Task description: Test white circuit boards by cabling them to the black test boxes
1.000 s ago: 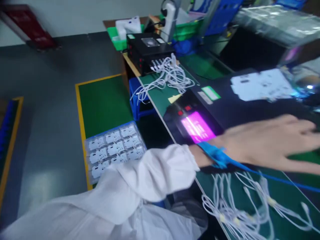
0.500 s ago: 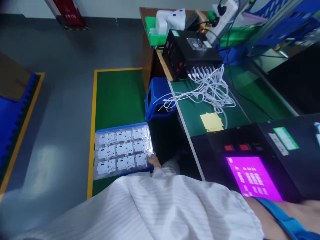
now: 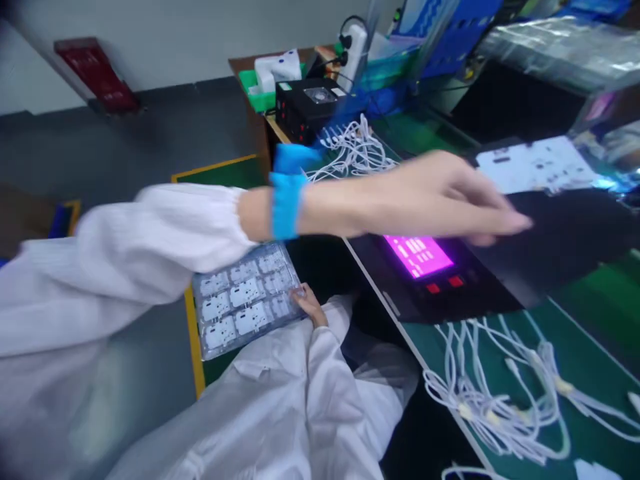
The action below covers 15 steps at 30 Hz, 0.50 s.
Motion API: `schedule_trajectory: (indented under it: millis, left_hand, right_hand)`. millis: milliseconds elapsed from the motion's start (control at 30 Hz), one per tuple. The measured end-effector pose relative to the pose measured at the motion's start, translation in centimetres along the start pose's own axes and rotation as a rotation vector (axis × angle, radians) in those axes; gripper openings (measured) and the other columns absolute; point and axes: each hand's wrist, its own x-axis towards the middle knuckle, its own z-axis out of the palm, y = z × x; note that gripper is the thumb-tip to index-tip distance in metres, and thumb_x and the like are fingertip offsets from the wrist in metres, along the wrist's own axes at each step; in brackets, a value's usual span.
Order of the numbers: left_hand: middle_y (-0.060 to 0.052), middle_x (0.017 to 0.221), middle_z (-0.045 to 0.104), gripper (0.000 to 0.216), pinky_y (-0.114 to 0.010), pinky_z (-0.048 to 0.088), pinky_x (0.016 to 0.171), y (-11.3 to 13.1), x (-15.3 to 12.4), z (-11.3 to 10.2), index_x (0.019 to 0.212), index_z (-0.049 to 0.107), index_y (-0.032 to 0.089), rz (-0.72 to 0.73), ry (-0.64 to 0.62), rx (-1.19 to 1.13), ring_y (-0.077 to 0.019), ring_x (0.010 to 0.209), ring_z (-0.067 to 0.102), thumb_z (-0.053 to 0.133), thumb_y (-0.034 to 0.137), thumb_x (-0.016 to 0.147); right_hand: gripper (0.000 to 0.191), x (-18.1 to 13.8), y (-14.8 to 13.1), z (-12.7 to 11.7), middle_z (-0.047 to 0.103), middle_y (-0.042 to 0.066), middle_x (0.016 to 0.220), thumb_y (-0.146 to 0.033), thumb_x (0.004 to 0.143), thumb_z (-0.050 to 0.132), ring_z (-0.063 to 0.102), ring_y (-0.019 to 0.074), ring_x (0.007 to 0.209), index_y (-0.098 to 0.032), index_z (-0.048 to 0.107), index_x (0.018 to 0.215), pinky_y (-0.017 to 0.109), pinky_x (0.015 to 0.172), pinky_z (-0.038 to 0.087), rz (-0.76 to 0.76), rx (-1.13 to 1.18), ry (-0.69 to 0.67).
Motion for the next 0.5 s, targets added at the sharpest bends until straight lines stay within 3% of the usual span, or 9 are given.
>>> schedule_trajectory:
  millis: [33,133,233,367,500]
  left_hand:
    - [0.002,0.100,0.079,0.027,-0.015,0.055,0.084,-0.3,-0.9,-0.6,0.108,0.078,0.009,0.096,0.002,0.015,-0.0067,0.094,0.070,0.058,0.026,0.101]
    - [-0.003,0.105,0.078,0.028,-0.027,0.058,0.088,-1.2,-4.4,-2.8,0.114,0.075,0.008,-0.003,-0.004,-0.030,-0.0147,0.101,0.071,0.059,0.027,0.100]
    - [-0.006,0.106,0.077,0.033,-0.037,0.057,0.096,-1.5,-8.6,-3.6,0.115,0.075,0.010,-0.129,-0.074,0.033,-0.0216,0.107,0.071,0.061,0.034,0.097]
    - [-0.007,0.124,0.072,0.041,-0.038,0.054,0.099,-0.7,-14.0,-2.7,0.123,0.071,0.021,-0.297,-0.199,0.227,-0.0250,0.115,0.067,0.061,0.048,0.094]
    - [-0.009,0.142,0.062,0.053,-0.029,0.053,0.090,1.4,-18.5,-2.0,0.145,0.054,0.027,-0.485,-0.305,0.389,-0.0219,0.116,0.065,0.056,0.047,0.096]
  right_hand:
    - [0.037,-0.6,-0.6,0.1,0.074,0.007,0.108,-0.028,0.087,0.078,0.073,0.0213,0.084,-0.017,0.066,0.121,0.038,0.077,0.062,0.017,0.051,-0.057]
    - [0.072,-2.4,-3.0,0.2,0.074,0.012,0.115,-0.015,0.086,0.069,0.075,0.0211,0.073,-0.017,0.042,0.153,0.038,0.072,0.060,0.069,0.228,-0.267]
    - [0.086,-4.3,-6.2,0.1,0.071,0.017,0.120,-0.009,0.086,0.061,0.076,0.0216,0.073,-0.014,0.021,0.162,0.040,0.072,0.059,0.058,0.339,-0.398]
    - [0.085,-8.7,-10.4,-0.5,0.072,0.013,0.115,-0.018,0.079,0.076,0.077,0.0268,0.076,-0.020,0.033,0.153,0.043,0.069,0.064,-0.024,0.389,-0.390]
    - [0.078,-16.3,-14.3,-2.4,0.069,0.010,0.122,-0.034,0.079,0.083,0.078,0.0263,0.085,-0.027,0.037,0.141,0.046,0.075,0.067,-0.135,0.434,-0.389]
